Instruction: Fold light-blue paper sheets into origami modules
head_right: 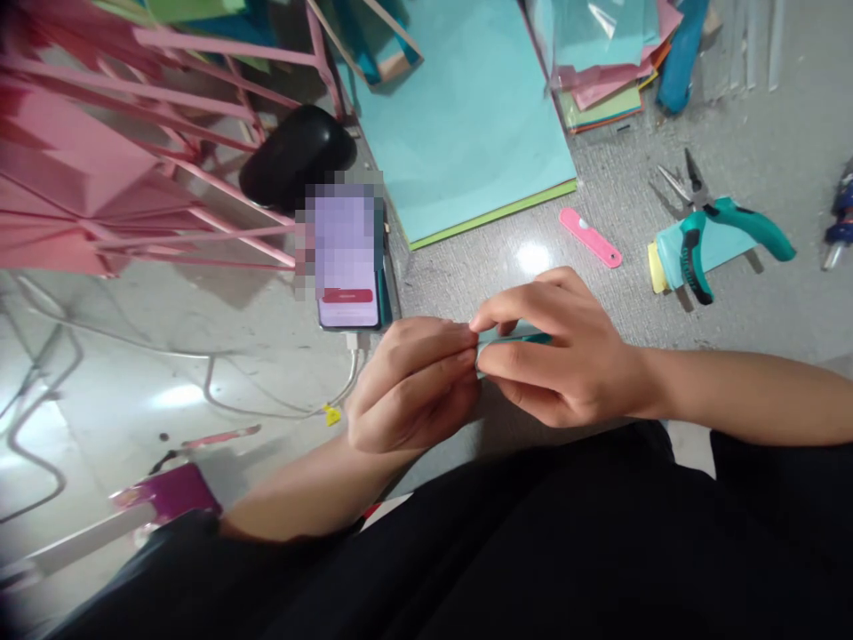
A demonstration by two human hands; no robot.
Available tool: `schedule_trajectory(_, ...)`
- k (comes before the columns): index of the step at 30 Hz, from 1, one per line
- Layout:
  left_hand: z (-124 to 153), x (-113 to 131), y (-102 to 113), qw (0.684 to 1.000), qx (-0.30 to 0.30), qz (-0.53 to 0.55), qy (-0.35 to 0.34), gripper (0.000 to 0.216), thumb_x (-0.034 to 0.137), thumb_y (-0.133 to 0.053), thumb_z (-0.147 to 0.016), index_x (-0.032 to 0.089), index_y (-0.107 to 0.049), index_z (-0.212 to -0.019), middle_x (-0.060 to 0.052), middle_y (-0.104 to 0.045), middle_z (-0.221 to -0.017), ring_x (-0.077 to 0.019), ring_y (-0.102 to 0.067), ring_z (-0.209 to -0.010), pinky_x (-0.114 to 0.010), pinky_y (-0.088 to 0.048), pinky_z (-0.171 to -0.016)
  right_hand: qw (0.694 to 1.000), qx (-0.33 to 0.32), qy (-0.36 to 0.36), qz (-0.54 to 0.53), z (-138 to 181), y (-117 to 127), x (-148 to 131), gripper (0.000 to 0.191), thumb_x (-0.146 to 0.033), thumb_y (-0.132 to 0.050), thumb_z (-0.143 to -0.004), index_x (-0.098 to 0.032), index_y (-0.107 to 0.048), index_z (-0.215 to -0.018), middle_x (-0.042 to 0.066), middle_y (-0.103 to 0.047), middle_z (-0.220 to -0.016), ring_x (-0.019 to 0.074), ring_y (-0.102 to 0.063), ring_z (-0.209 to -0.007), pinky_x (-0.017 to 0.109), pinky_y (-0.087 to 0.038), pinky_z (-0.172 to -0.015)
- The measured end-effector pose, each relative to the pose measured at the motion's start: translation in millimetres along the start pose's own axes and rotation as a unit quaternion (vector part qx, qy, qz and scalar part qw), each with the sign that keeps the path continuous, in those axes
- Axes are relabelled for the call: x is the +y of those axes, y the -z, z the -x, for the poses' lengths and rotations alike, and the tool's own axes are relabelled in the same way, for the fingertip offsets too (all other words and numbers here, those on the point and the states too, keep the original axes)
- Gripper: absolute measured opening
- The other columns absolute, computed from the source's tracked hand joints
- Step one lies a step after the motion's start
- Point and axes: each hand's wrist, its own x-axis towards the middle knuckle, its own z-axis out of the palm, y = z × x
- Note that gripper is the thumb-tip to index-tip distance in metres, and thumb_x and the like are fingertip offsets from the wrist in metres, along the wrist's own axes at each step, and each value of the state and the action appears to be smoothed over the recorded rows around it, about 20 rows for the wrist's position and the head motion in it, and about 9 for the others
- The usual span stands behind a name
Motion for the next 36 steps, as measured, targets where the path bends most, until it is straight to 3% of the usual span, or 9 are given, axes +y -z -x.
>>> schedule_trajectory(7,-2,4,10,0.999,-0.021,-0.022,-0.03,0.014,0.025,-0.082,-0.101,0.028,-0.076,-0.113,-0.003,-0.088,-0.119,-0.0238,-0.087,-0.101,-0.04,-0.076,-0.082,0.996,-0.007,-0.001,0.087,3,-2,-9,0.015,-0.02,-0.056,-0.105,-0.033,-0.061,-0.103,-0.008,-0.081,-0.123,0.0174,-0.074,-0.091,0.047,-0.057,-0.108)
schedule_trajectory(11,-6,5,11,0.999,-0.036,-0.019,-0.036,0.009,0.025,-0.082,-0.102,0.027,-0.074,-0.107,-0.002,-0.088,-0.115,-0.0222,-0.087,-0.098,-0.037,-0.076,-0.079,0.989,0.029,0.053,0.132,-1,-3,-11,0.025,-0.014,-0.051,-0.109,-0.028,-0.062,-0.092,-0.004,-0.084,-0.12,0.0149,-0.075,-0.091,0.043,-0.059,-0.104)
schedule_trajectory(19,-5,3,3,1.0,-0.009,-0.013,-0.011,0.009,0.024,-0.08,-0.102,0.026,-0.073,-0.109,-0.003,-0.088,-0.111,-0.0218,-0.086,-0.094,-0.036,-0.075,-0.076,0.992,0.026,0.048,0.112,-1,-1,-4,0.023,-0.014,-0.058,-0.11,-0.031,-0.066,-0.095,-0.009,-0.085,-0.11,0.0134,-0.074,-0.087,0.041,-0.062,-0.104)
schedule_trajectory(24,-4,-1,-6,1.0,0.018,0.008,0.022,0.009,0.021,-0.071,-0.106,0.024,-0.072,-0.115,-0.005,-0.087,-0.106,-0.0196,-0.085,-0.09,-0.033,-0.073,-0.073,0.996,-0.012,0.04,0.078,-1,1,4,0.021,-0.015,-0.062,-0.109,-0.035,-0.067,-0.105,-0.009,-0.084,-0.11,0.0122,-0.075,-0.09,0.038,-0.063,-0.099)
schedule_trajectory(28,-5,-2,-5,1.0,0.006,0.01,0.006,0.009,0.022,-0.069,-0.107,0.025,-0.072,-0.116,-0.004,-0.088,-0.106,-0.0197,-0.085,-0.089,-0.034,-0.073,-0.073,0.996,-0.012,0.045,0.073,-2,4,2,0.02,-0.011,-0.056,-0.111,-0.028,-0.066,-0.11,-0.004,-0.084,-0.112,0.0132,-0.075,-0.093,0.039,-0.064,-0.1)
schedule_trajectory(32,-6,-1,1,1.0,-0.015,0.021,-0.011,0.01,0.019,-0.07,-0.106,0.021,-0.072,-0.115,-0.008,-0.088,-0.108,-0.0216,-0.086,-0.093,-0.036,-0.074,-0.077,0.997,-0.017,0.032,0.07,-3,5,-4,0.023,-0.01,-0.051,-0.115,-0.027,-0.064,-0.106,-0.008,-0.083,-0.108,0.0101,-0.074,-0.093,0.036,-0.062,-0.103)
schedule_trajectory(36,-6,0,8,0.999,-0.042,0.01,-0.027,0.006,0.021,-0.072,-0.107,0.02,-0.072,-0.113,-0.009,-0.088,-0.107,-0.0225,-0.085,-0.094,-0.037,-0.074,-0.078,0.998,-0.013,0.033,0.058,-3,3,-7,0.023,-0.008,-0.051,-0.115,-0.024,-0.065,-0.106,-0.004,-0.083,-0.103,0.0114,-0.075,-0.096,0.037,-0.062,-0.103)
